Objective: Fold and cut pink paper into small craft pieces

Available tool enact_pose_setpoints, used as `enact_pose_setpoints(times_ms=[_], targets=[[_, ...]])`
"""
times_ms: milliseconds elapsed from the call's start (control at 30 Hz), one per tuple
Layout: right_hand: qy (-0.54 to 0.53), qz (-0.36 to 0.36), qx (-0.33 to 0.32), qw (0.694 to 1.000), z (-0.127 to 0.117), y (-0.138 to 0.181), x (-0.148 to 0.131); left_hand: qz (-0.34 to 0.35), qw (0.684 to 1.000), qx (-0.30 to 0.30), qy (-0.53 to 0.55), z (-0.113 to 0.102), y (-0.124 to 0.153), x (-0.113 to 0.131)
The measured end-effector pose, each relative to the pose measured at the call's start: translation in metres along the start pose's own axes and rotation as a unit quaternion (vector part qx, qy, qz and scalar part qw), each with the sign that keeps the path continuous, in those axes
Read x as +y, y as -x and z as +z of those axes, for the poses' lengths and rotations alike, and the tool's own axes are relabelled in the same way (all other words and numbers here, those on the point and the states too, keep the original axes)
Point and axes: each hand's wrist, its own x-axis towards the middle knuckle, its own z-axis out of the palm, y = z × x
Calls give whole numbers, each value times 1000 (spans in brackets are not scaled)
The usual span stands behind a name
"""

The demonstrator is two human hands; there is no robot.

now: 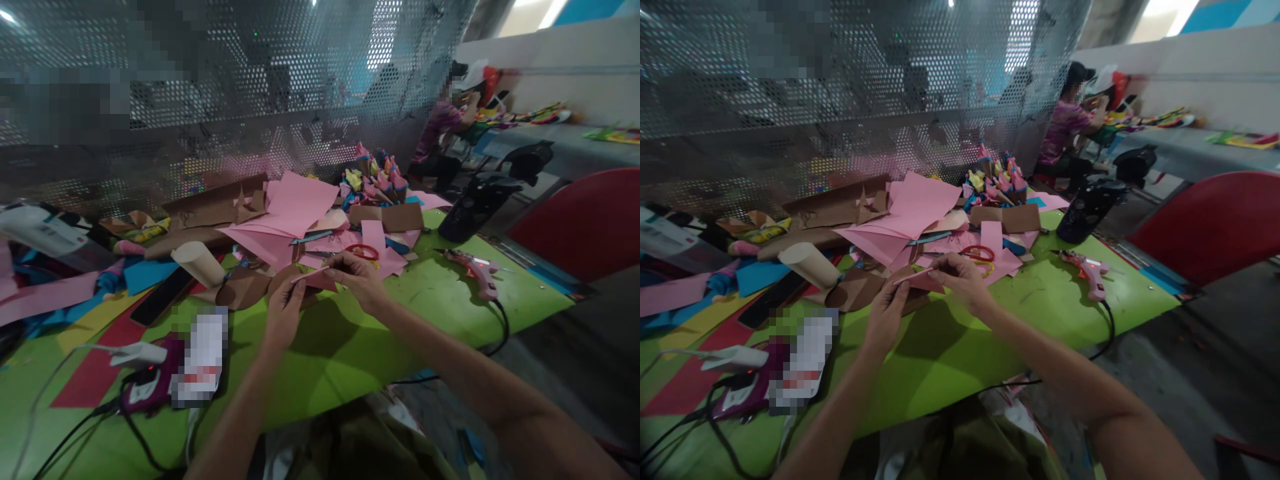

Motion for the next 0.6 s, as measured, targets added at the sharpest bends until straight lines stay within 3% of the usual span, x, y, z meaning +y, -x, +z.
enact_pose_setpoints(times_ms=[267, 433, 600], targets=[[42, -20, -28, 999, -2, 3, -2, -6, 999, -33, 24, -1, 0, -12], [80, -44, -19, 996, -3, 3, -1, 10, 998, -55, -4, -2, 0, -12], [103, -60, -4, 993, -3, 3, -1, -22, 998, -63, 13, -1, 0, -10]])
